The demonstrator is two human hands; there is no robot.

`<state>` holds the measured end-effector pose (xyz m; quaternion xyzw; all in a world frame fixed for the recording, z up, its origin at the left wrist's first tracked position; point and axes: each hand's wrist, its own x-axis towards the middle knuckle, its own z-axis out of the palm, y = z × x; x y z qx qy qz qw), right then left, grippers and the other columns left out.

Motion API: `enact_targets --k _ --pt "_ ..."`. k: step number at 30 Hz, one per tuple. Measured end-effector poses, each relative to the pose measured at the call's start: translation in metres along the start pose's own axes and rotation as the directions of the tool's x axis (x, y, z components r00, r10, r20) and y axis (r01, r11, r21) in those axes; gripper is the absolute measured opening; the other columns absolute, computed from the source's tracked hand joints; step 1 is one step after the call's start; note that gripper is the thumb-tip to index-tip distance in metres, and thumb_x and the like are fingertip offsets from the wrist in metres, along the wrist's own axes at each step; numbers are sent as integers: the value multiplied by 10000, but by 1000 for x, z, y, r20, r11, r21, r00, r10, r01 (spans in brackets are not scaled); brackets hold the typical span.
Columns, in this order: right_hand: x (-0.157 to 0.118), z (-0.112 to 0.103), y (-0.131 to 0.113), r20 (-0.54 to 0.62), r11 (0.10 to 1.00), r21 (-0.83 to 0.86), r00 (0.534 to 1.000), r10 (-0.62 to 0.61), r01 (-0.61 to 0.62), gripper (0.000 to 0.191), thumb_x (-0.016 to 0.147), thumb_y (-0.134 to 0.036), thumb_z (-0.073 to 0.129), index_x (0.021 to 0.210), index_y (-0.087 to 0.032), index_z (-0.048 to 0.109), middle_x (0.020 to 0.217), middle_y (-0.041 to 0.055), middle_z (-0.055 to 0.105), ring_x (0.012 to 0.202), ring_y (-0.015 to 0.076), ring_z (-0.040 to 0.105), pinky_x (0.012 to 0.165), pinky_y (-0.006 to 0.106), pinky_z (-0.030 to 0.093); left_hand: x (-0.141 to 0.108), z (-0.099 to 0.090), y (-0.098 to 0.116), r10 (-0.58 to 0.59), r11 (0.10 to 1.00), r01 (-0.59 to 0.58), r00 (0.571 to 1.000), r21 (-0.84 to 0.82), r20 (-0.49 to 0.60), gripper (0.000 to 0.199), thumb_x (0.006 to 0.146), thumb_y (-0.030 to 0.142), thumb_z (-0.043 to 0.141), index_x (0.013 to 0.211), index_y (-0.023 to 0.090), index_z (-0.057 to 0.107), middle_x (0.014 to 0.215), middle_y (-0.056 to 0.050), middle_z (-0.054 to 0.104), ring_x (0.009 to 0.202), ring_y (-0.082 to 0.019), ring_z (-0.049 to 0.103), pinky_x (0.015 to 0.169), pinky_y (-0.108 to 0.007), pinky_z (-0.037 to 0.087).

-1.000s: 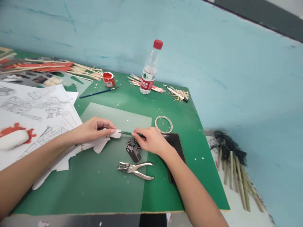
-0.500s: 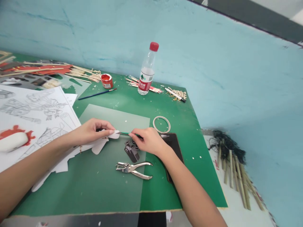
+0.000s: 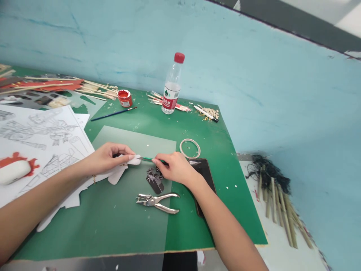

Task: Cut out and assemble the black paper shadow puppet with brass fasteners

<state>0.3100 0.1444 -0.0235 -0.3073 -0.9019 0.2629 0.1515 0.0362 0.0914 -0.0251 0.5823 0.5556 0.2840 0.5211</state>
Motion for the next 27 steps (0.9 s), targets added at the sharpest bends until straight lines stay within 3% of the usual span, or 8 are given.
enact_targets --k 13,27 --pt "0 5 -1 -30 999 -20 999 27 -28 307 1046 -334 480 906 -187 711 574 -28 525 496 104 408 559 253 253 0 3 -2 -59 993 54 997 -101 -44 468 800 614 753 960 175 779 859 -68 788 744 -187 678 659 -274 485" --pt "1 1 -1 25 1000 5 999 20 -20 317 1045 -346 482 895 -187 712 583 -31 523 501 101 390 566 248 268 0 3 -1 -39 999 38 999 -24 -31 459 813 602 735 968 173 783 879 -83 796 746 -199 692 653 -288 509"
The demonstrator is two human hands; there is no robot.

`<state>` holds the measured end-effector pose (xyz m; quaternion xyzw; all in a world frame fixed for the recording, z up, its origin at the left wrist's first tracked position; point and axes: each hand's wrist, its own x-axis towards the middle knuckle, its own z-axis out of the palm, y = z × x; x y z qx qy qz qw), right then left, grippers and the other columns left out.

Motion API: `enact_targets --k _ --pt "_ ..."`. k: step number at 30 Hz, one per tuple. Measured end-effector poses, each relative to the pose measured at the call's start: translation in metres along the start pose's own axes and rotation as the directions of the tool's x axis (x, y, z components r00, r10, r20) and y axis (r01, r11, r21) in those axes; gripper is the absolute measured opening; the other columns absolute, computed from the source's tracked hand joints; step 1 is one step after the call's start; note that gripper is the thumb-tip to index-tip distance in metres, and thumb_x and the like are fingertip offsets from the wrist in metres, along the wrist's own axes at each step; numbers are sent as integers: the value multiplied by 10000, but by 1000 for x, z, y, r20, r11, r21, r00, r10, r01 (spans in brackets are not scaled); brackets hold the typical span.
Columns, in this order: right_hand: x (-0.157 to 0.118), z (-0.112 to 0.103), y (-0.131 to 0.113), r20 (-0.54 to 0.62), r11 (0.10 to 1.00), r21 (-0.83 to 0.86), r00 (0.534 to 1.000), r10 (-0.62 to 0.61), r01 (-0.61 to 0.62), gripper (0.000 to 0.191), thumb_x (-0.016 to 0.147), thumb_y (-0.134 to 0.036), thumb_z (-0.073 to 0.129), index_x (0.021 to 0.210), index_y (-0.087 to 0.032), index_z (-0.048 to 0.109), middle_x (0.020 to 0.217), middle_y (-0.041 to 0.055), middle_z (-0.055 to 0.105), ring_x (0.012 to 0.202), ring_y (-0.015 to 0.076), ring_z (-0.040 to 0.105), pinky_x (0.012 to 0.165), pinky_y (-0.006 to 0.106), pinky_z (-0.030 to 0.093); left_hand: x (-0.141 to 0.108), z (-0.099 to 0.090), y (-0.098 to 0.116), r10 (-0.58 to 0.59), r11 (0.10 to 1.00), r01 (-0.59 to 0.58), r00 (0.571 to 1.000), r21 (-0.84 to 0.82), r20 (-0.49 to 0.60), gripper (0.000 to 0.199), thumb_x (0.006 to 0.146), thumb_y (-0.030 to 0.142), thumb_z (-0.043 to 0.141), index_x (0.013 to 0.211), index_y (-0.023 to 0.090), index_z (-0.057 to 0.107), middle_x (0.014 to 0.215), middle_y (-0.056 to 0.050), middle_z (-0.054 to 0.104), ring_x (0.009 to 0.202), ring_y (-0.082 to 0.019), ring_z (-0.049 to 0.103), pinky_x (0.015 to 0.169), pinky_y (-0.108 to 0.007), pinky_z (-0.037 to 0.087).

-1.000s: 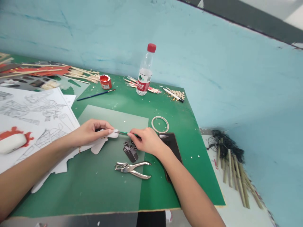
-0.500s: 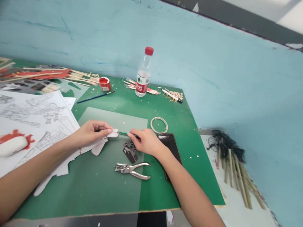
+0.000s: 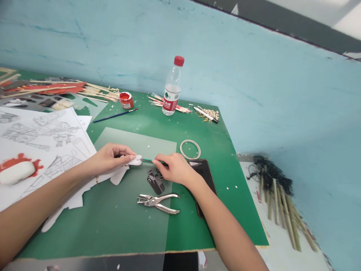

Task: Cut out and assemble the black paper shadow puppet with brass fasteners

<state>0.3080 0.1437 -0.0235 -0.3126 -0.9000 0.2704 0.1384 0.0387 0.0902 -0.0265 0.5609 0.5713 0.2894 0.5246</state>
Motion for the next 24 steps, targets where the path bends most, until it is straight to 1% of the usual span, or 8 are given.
enact_targets --k 4,9,12,17,20,24 --pt "1 -3 -1 25 1000 5 1000 3 -3 315 1042 -357 496 894 -190 718 591 -31 534 506 98 376 572 244 273 0 -1 2 25 999 -26 999 33 21 419 823 570 736 972 182 794 934 -86 808 820 -218 707 713 -304 523" --pt "1 -5 -2 50 998 69 999 -7 4 346 1041 -373 492 845 -183 704 597 -33 522 522 95 356 575 240 277 -3 -3 11 45 996 -48 998 73 35 390 825 553 729 931 184 799 979 -79 814 904 -245 713 793 -322 526" --pt "1 -7 -3 70 997 77 998 -1 -5 373 1042 -385 482 809 -181 689 585 -37 488 528 98 341 570 244 270 -4 -3 13 46 995 -50 998 84 49 392 830 555 720 936 186 801 977 -76 815 909 -252 714 794 -324 527" --pt "1 -9 -2 80 1000 16 997 -12 11 359 1030 -379 484 799 -188 681 565 -45 432 521 102 303 557 258 233 -4 0 14 68 991 -74 996 111 51 385 821 569 715 914 209 814 955 -68 817 896 -257 716 802 -330 541" --pt "1 -8 -3 81 1000 -3 997 -12 12 348 1027 -376 483 805 -193 677 566 -44 432 521 104 302 561 261 231 -4 0 16 68 990 -73 997 120 45 368 817 555 712 911 216 820 957 -66 818 891 -257 716 801 -328 542" --pt "2 -10 -6 113 1000 9 994 0 -1 375 1032 -394 472 774 -192 653 570 -41 433 526 106 299 558 261 229 -5 -1 16 83 988 -89 995 124 53 342 814 547 717 891 233 827 931 -58 818 867 -248 710 803 -324 543"
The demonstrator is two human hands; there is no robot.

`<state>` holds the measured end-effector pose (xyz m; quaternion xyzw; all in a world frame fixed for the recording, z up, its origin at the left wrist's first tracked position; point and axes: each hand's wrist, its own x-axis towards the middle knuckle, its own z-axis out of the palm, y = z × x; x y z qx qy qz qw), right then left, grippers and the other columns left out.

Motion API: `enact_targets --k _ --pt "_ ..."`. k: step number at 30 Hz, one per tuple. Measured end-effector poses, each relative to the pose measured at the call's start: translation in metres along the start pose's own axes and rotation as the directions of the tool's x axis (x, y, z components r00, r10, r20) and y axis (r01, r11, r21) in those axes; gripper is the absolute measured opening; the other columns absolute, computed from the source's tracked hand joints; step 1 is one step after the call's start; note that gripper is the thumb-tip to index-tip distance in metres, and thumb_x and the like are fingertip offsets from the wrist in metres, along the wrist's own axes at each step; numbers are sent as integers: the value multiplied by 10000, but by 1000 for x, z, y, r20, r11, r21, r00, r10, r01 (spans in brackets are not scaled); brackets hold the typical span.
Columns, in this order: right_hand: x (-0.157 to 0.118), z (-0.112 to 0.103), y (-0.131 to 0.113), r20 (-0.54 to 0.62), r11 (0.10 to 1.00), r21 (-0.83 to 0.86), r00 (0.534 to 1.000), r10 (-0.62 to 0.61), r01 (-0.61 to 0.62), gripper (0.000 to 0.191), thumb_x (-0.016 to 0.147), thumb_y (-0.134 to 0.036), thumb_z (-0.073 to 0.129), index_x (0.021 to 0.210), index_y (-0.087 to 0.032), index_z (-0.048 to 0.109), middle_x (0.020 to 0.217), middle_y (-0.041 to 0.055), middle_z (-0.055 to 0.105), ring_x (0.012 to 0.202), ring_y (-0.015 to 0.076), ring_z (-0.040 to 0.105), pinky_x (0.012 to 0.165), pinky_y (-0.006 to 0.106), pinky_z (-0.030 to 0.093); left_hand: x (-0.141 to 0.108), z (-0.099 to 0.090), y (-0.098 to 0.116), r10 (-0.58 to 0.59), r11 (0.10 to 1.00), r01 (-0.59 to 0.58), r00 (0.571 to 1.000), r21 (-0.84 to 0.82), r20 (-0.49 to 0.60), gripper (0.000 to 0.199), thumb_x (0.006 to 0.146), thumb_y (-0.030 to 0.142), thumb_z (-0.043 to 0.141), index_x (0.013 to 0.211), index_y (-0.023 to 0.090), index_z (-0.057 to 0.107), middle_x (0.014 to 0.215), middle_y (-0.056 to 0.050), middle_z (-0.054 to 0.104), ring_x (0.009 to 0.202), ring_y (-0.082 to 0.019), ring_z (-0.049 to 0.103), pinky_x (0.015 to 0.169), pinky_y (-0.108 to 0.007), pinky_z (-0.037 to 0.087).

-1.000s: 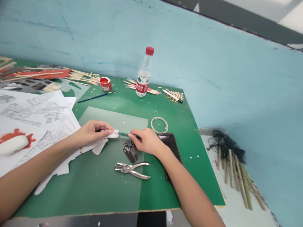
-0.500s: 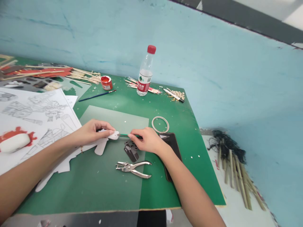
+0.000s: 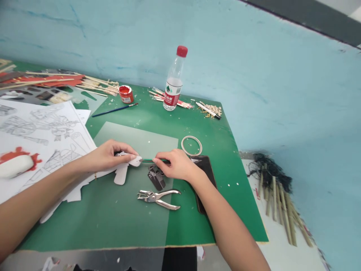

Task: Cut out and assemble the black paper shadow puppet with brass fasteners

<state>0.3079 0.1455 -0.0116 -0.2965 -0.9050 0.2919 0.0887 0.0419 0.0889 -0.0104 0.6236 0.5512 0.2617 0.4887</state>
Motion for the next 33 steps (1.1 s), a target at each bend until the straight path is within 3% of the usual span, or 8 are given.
enact_targets --k 9,15,22,27,33 --pt "-1 -2 2 38 997 71 999 3 -6 387 1031 -407 480 750 -189 634 579 -47 432 533 100 317 553 246 241 -1 0 -7 39 999 -40 999 33 35 355 861 532 699 973 224 835 983 -57 818 895 -243 709 814 -312 537" --pt "-1 0 1 -7 1000 11 1000 -2 2 414 1038 -423 461 744 -189 634 561 -43 423 526 107 295 560 261 232 -1 0 -5 17 999 -18 1000 30 25 389 834 560 705 965 220 840 973 -60 819 895 -254 704 801 -318 542" --pt "-3 6 1 -48 994 -112 999 -24 19 337 1026 -369 485 805 -199 675 518 -45 440 470 104 320 559 272 222 0 4 -8 -6 998 7 1000 68 -5 344 841 533 703 941 235 844 906 -51 818 805 -237 694 669 -295 483" --pt "-4 6 -1 -33 993 -119 999 -26 22 343 1024 -363 486 779 -198 660 522 -41 448 472 105 316 566 270 231 0 8 -7 25 997 -25 1000 70 -4 324 872 481 677 1023 235 825 951 -49 814 800 -215 675 683 -288 460" --pt "-3 2 0 -8 999 -40 1000 -6 6 393 1034 -399 461 731 -197 609 541 -49 395 502 107 282 564 269 236 0 7 -7 59 998 -59 998 0 20 384 899 497 666 1143 218 769 867 -35 783 724 -178 632 661 -274 447"
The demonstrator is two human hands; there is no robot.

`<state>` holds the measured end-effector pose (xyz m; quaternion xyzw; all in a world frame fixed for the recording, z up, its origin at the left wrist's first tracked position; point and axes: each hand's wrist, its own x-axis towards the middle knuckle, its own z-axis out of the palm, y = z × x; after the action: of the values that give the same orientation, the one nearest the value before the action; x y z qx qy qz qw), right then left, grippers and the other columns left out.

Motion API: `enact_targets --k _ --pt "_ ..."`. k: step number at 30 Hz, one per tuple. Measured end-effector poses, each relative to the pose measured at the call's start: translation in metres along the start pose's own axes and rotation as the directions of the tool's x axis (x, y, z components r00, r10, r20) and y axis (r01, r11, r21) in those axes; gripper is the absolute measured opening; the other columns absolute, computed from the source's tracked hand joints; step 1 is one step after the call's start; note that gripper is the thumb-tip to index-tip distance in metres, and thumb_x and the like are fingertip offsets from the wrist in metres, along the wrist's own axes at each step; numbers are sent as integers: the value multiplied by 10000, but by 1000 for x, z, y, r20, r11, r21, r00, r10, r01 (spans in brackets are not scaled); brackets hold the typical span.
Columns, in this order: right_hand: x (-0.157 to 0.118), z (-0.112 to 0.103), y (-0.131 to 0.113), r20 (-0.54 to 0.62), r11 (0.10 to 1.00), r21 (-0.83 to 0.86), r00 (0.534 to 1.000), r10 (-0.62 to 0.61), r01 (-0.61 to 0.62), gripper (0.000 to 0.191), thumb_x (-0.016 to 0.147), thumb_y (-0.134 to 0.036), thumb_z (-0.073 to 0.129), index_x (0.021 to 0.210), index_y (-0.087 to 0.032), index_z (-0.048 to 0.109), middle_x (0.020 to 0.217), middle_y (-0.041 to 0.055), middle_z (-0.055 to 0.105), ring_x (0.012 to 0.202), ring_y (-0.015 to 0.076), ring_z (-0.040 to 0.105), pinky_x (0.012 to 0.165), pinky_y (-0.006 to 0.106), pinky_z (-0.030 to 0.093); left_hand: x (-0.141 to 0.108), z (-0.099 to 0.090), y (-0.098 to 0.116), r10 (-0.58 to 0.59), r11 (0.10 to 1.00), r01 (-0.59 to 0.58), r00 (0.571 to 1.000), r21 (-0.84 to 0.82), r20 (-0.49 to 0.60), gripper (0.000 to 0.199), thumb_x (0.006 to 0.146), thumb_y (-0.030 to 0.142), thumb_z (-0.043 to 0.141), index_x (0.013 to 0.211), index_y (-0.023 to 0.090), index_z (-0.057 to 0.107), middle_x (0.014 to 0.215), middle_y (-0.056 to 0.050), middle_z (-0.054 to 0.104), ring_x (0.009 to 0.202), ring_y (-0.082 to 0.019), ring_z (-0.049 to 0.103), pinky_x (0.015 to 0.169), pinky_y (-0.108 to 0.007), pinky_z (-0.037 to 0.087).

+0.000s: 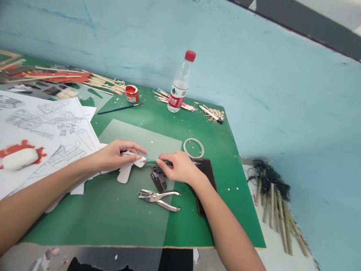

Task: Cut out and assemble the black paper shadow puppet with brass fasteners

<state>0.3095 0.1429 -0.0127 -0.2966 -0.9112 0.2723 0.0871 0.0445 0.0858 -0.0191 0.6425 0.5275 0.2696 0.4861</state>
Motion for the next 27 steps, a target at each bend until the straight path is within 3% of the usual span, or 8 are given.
enact_targets --k 10,16,27 --pt "-1 -8 2 90 994 110 995 -35 25 412 1017 -412 488 672 -189 526 549 -64 320 508 91 269 529 240 222 1 4 -9 71 991 -61 994 -121 79 336 903 472 711 1116 214 689 833 -14 764 739 -165 655 653 -255 481" --pt "0 -5 0 49 996 87 998 -37 33 434 1021 -417 489 661 -185 552 535 -63 335 501 89 272 543 246 233 1 5 -11 68 985 -54 994 -164 80 349 902 462 730 1131 209 657 859 -25 772 776 -166 667 671 -252 493" --pt "-1 -3 0 9 993 100 998 -62 61 410 1012 -392 517 661 -187 574 517 -67 324 484 87 265 530 243 238 1 3 -11 52 981 -34 994 -191 91 358 888 455 736 1114 196 635 854 -33 776 684 -149 648 567 -228 460"
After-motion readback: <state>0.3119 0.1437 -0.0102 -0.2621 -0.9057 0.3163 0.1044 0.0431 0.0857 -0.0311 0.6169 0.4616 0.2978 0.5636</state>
